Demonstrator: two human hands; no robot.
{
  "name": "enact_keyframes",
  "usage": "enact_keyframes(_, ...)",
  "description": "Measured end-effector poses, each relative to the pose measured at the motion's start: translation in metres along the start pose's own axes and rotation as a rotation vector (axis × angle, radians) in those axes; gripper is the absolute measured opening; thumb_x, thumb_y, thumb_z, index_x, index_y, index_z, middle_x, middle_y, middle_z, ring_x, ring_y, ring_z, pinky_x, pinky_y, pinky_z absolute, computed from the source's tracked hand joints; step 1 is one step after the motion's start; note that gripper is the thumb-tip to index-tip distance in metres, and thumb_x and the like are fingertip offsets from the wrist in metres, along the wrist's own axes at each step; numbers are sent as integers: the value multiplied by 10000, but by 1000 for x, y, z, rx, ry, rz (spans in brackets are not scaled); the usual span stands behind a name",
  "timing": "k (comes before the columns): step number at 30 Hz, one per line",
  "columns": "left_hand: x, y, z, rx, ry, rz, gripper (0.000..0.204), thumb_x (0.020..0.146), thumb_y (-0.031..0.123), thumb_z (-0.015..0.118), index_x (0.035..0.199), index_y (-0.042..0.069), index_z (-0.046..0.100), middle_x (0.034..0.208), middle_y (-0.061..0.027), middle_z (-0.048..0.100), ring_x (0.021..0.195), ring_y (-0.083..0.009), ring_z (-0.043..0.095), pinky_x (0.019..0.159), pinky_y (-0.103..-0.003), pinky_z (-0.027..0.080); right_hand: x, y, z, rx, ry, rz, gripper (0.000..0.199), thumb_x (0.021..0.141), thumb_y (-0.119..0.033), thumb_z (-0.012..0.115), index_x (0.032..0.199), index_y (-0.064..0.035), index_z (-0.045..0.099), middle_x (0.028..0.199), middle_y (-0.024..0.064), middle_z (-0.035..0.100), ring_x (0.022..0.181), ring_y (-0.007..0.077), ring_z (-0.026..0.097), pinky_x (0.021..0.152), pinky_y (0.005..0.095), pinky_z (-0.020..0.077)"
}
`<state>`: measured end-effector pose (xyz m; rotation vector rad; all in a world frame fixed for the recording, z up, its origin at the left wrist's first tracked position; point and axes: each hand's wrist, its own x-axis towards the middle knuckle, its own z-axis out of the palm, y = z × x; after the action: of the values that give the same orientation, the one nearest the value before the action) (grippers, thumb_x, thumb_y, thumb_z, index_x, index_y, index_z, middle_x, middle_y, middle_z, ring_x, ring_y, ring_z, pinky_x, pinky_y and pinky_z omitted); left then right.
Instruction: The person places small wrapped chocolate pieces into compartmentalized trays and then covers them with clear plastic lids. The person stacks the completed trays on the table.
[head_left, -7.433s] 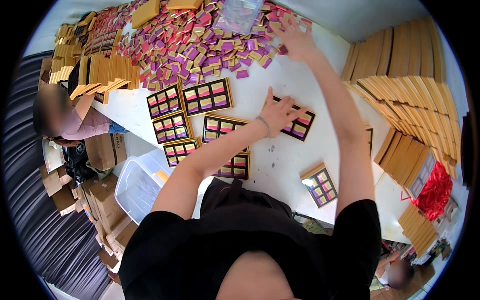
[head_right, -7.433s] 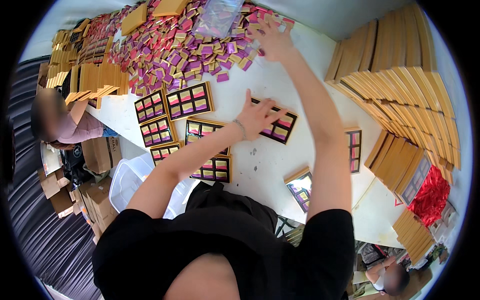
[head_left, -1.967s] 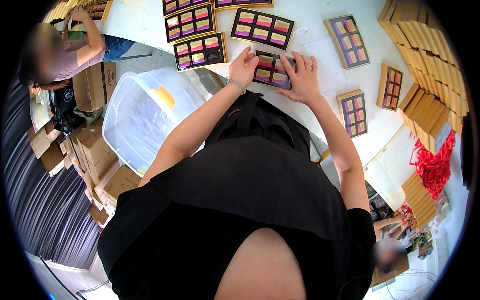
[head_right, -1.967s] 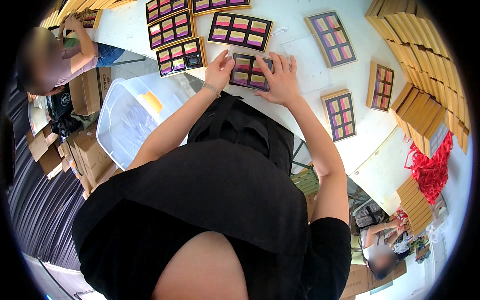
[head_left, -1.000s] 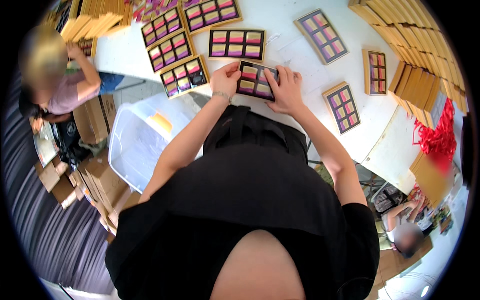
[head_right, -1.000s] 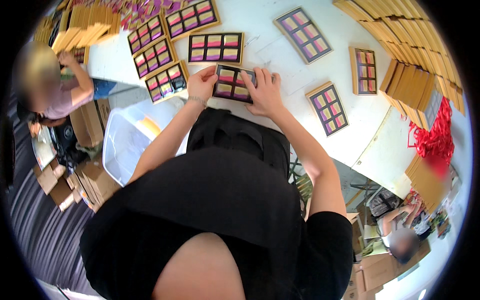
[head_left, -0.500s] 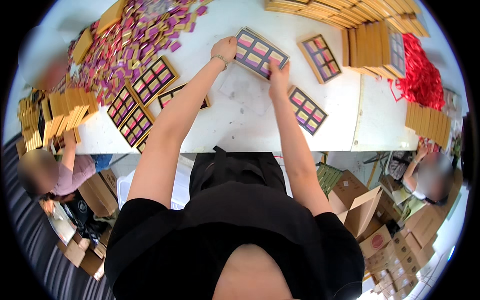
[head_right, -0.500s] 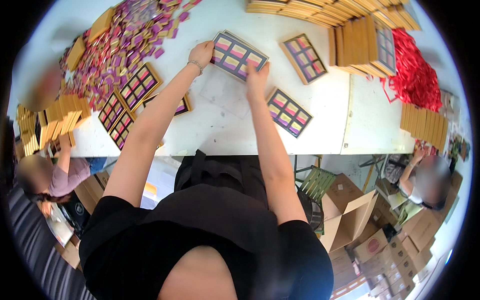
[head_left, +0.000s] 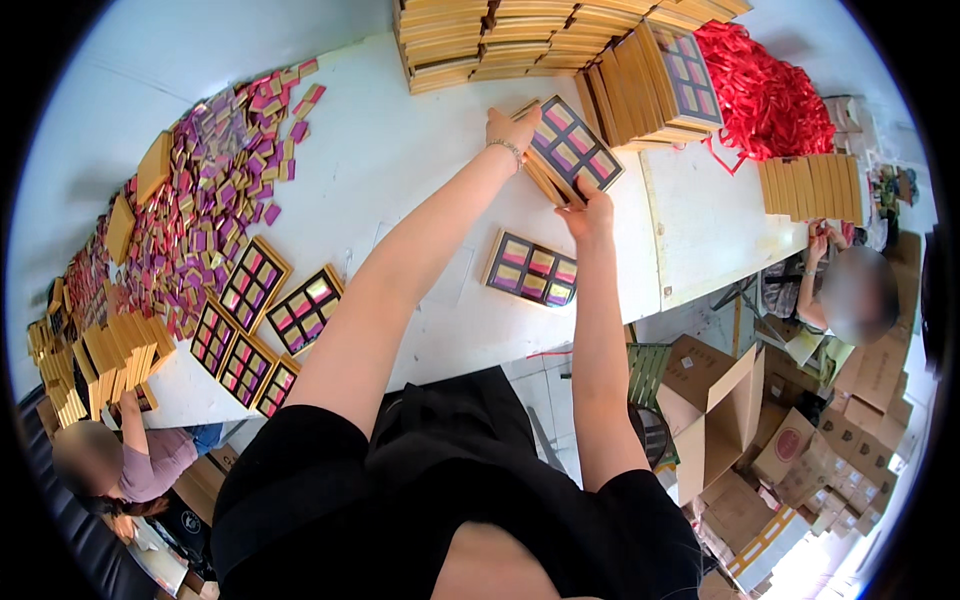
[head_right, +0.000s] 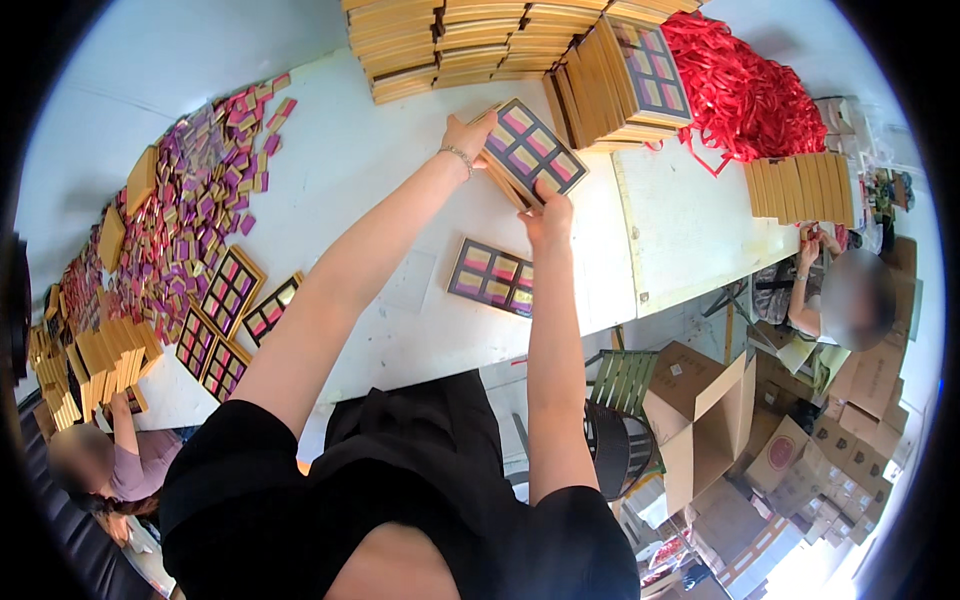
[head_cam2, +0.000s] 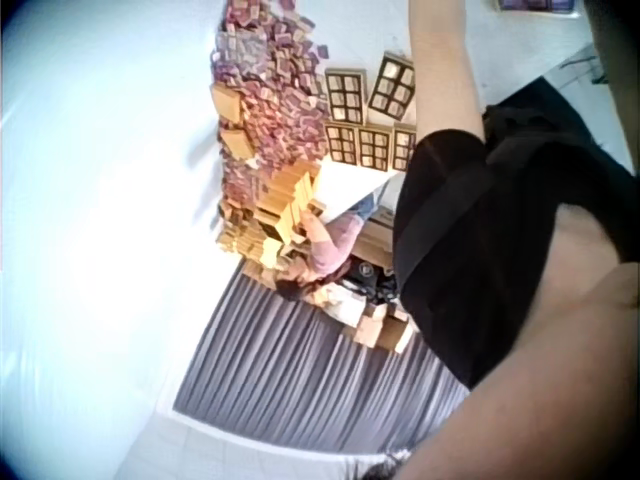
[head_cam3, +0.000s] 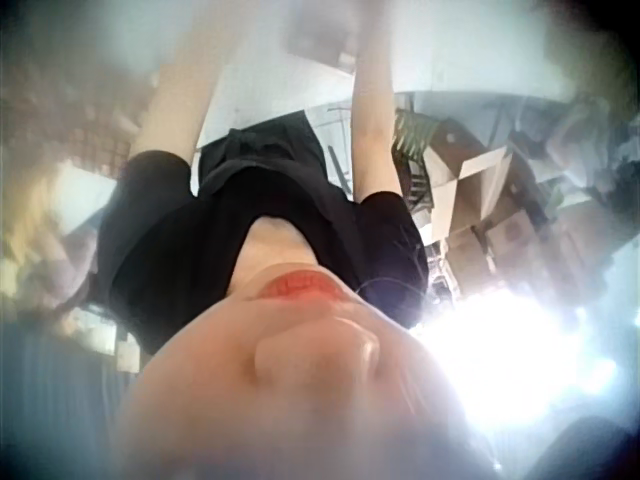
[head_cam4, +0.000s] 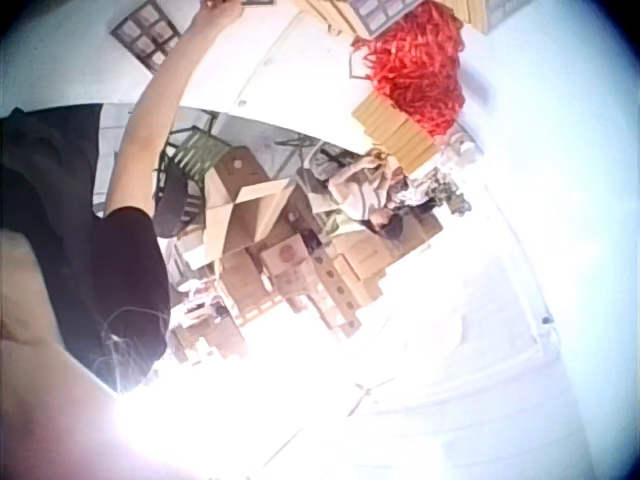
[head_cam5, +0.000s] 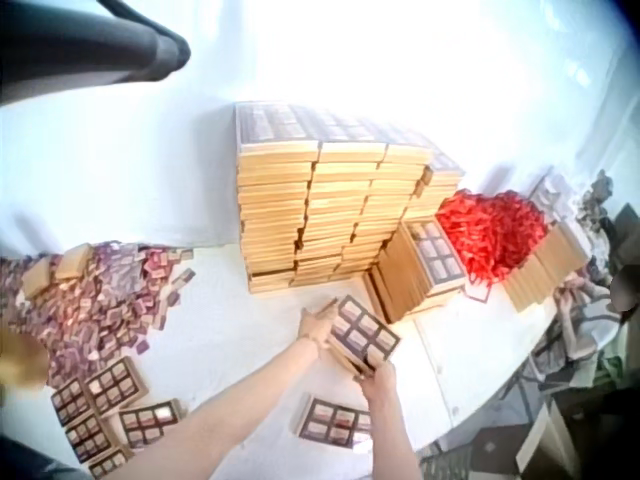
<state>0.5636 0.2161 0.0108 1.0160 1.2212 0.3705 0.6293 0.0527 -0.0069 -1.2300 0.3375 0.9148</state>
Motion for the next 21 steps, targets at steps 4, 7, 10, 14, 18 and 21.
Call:
enact_keyframes(4, 28, -2, 14, -595, -538, 96, 902, 873, 290, 629, 1479, 25, 16, 1274, -180, 514, 1024, -294, 610, 829, -425, 519, 41, -2, 54, 285, -19, -180, 266, 967, -196, 473, 1196, -63, 492, 1129, 123, 564, 883, 297, 531, 747, 450, 441)
enact_keyframes(7, 13, -20, 23, -113, -319, 172, 779, 868, 295, 624, 1451, 15, 189, 1308, -142, 518, 1036, -264, 610, 880, -426, 490, 80, -22, 42, 234, -55, -98, 287, 946, -240, 535, 1143, -35, 498, 1051, 163, 563, 859, 301, 498, 800, 481, 436)
enact_keyframes(10, -18, -68, -29, 341, -157, 203, 671, 848, 279, 636, 1388, 9, 344, 1280, -124, 557, 1034, -256, 612, 898, -400, 478, 2, -30, 12, -229, -73, -94, 1003, 835, -468, 656, 1489, -33, 31, 1515, 244, 169, 1408, 422, 85, 1062, 602, 206)
enact_keyframes(14, -98, -107, -73, 618, -148, 212, 482, 809, 199, 643, 1229, 9, 503, 1142, -127, 631, 985, -277, 624, 860, -370, 481, -88, 19, -100, -624, 408, -351, 763, 900, -388, 572, 1423, 62, 246, 1445, 211, 339, 1317, 294, 364, 1078, 381, 292)
enact_keyframes(18, -133, -122, -64, 716, -301, 264, 404, 791, 139, 628, 1154, 0, 514, 1065, -167, 632, 957, -317, 616, 834, -383, 482, -113, 123, -127, -568, 274, -405, 393, 852, -129, 630, 1177, 14, 461, 1074, 125, 555, 951, 179, 517, 875, 296, 402)
enact_keyframes(21, -136, -84, -66, 642, -290, 255, 400, 787, 118, 624, 1153, -4, 517, 1045, -185, 630, 959, -334, 610, 850, -373, 479, -141, 88, -77, -143, 298, -215, 420, 871, -43, 623, 1221, -13, 393, 1104, 148, 571, 1024, 201, 545, 922, 332, 417)
